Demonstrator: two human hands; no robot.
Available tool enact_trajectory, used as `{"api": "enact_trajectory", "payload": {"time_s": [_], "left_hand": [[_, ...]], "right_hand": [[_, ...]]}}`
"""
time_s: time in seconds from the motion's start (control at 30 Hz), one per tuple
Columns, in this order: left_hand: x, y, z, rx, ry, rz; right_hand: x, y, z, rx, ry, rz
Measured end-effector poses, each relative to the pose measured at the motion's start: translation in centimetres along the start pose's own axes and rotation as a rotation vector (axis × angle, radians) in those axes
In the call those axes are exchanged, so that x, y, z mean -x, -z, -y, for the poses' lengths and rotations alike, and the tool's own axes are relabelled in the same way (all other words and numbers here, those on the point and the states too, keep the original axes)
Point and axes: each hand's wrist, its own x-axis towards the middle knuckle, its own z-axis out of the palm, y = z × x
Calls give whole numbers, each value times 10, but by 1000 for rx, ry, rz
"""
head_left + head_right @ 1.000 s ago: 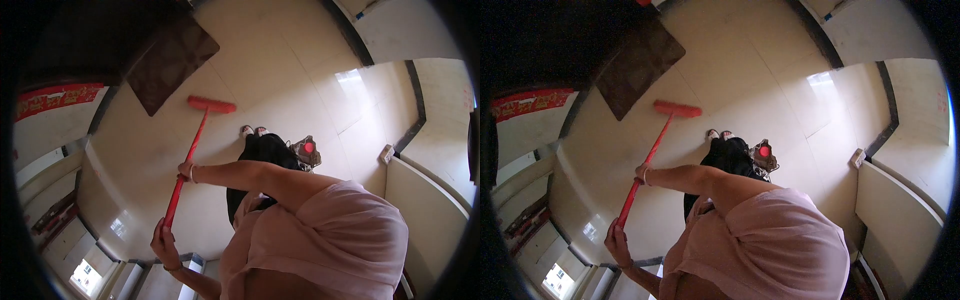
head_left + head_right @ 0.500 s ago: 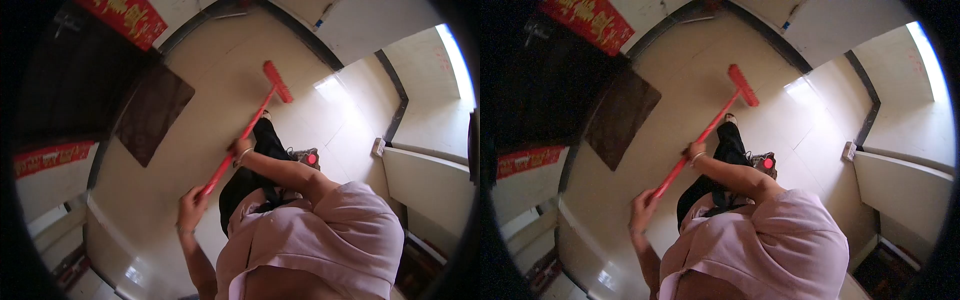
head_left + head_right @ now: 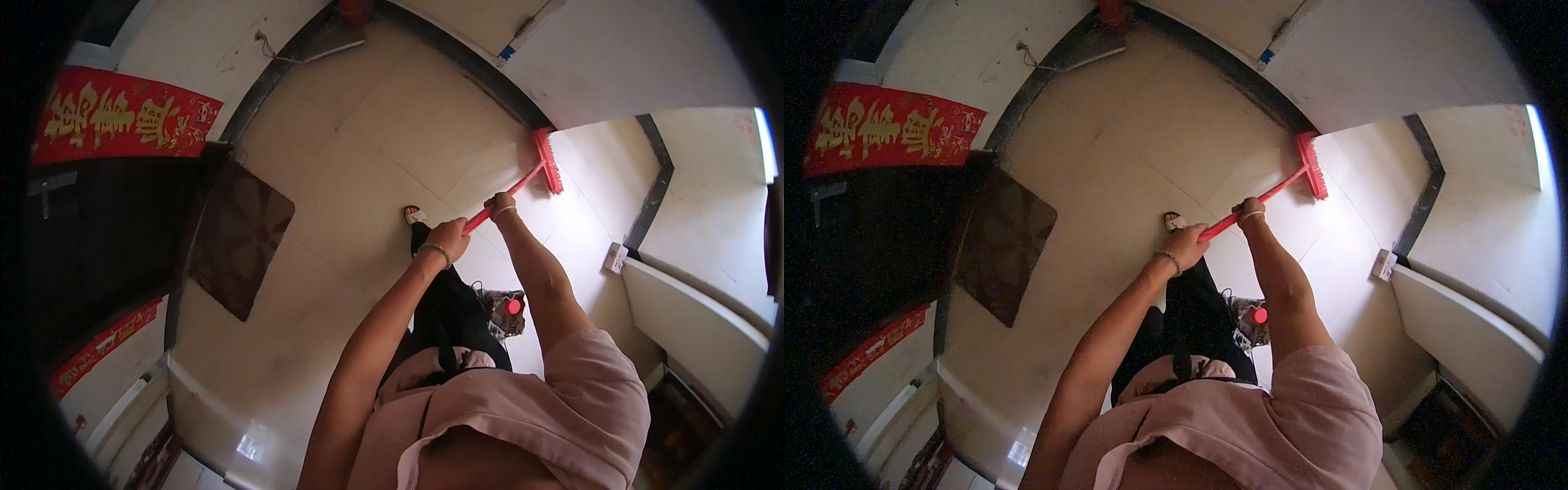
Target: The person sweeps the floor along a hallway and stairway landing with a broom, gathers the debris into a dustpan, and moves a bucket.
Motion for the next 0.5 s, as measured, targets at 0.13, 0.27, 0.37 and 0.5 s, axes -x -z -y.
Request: {"api": "enact_trajectory", "payload": {"time_s": [0.13, 0.27, 0.37, 0.5], "left_hand": [[-26, 57, 10, 4, 50, -124], [3, 126, 15, 206, 224, -143], [32, 112, 38, 333, 316, -244], [130, 107, 30, 510, 490, -343]], "right_hand": [[-74, -76, -16, -54, -117, 109], [11, -172, -14, 258, -42, 363], [17, -212, -45, 486, -117, 353], [113, -202, -102, 2328, 829, 884]]}}
